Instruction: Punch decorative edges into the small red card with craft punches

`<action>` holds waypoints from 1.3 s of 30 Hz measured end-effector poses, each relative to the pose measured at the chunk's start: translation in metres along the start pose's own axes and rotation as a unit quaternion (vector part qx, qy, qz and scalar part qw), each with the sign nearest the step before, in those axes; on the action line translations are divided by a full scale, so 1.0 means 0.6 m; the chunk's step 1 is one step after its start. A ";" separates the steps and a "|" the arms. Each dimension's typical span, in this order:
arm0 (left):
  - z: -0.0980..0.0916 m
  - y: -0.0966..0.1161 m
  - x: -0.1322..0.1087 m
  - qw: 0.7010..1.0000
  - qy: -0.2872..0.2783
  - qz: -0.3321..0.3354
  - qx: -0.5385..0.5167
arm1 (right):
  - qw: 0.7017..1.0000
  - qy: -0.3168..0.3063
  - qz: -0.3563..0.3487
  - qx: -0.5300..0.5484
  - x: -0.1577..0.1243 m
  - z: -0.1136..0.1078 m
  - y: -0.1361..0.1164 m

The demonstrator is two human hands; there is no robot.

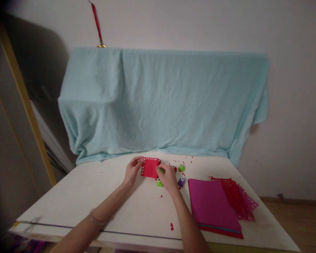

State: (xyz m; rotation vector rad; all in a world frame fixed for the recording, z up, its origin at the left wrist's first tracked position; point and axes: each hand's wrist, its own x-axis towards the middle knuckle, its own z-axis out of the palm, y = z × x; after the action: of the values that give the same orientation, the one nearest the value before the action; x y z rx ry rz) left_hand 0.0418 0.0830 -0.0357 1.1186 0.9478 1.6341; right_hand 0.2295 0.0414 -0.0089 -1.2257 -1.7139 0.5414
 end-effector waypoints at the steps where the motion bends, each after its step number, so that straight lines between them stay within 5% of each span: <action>1: 0.000 0.001 0.000 1.000 0.000 -0.002 0.000 | 1.000 0.001 0.001 0.000 0.000 0.000 -0.001; 39: -0.005 -0.010 0.002 0.999 0.017 -0.030 -0.028 | 1.000 -0.002 -0.004 -0.010 0.000 0.006 0.001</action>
State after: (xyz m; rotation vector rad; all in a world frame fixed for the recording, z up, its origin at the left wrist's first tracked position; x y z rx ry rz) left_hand 0.0404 0.0857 -0.0421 1.0187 0.9426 1.6251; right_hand 0.2265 0.0422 -0.0111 -1.2311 -1.7314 0.5241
